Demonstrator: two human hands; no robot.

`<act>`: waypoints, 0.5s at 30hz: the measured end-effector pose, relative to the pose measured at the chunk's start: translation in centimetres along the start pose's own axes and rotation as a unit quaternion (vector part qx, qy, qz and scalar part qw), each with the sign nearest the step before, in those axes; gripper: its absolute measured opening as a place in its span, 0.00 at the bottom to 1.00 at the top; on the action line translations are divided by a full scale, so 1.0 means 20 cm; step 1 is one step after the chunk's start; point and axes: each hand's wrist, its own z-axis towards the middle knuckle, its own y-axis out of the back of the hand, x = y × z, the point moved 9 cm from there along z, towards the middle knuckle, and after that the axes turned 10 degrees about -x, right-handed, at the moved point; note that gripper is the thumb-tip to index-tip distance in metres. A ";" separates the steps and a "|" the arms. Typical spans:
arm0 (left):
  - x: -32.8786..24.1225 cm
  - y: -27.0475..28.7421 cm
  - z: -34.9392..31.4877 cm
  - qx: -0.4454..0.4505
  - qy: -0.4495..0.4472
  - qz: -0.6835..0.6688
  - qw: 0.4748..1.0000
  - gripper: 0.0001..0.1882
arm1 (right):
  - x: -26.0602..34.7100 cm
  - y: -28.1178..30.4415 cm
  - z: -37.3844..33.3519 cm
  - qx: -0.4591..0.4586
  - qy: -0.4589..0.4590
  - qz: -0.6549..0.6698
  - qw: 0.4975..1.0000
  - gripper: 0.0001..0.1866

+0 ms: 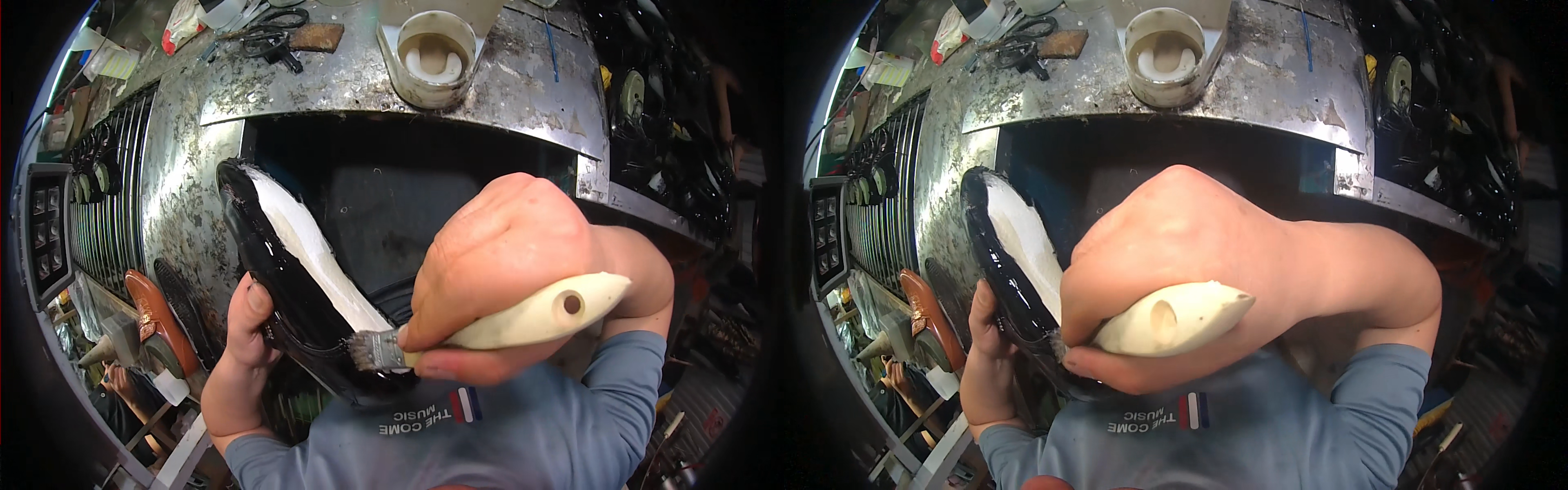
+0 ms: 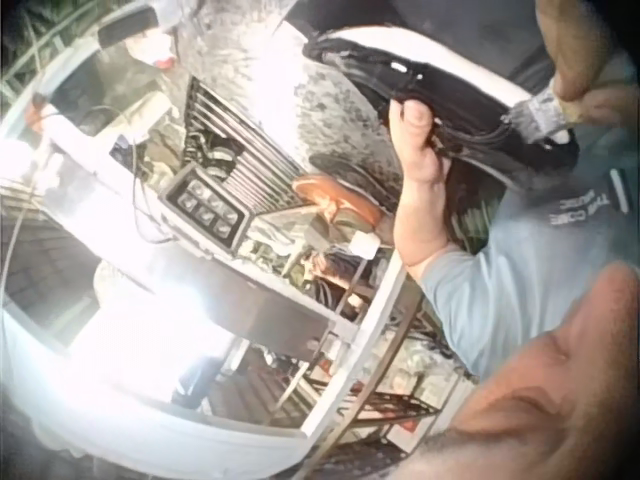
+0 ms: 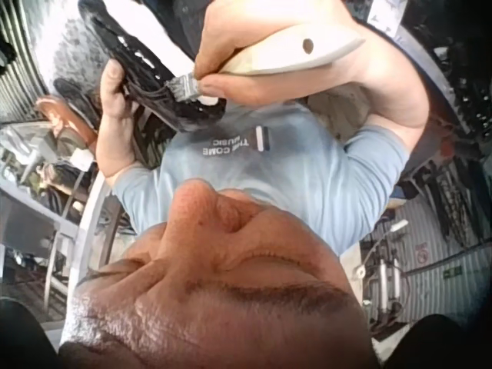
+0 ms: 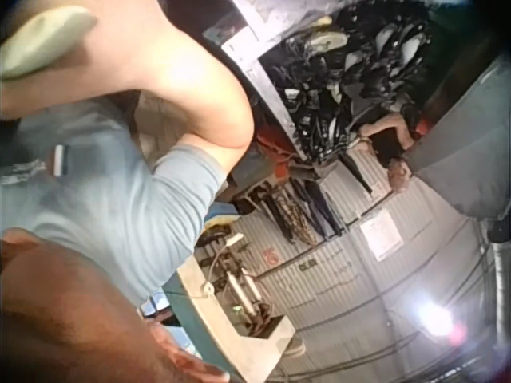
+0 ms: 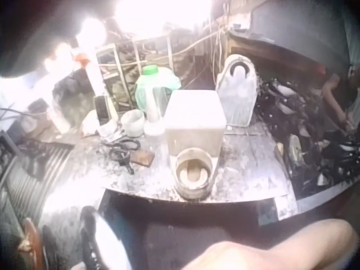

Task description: The person repeatedly dips a paintbrush into a container of white paint and applies it to the sole of a black shoe. They hold the shoe in one hand and the brush in the other, working over a metal workbench in a workshop setting.

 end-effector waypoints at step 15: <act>0.31 -0.02 0.10 0.024 0.086 -0.281 0.956 0.39 | 0.07 0.02 0.02 0.034 0.038 0.040 0.998 0.06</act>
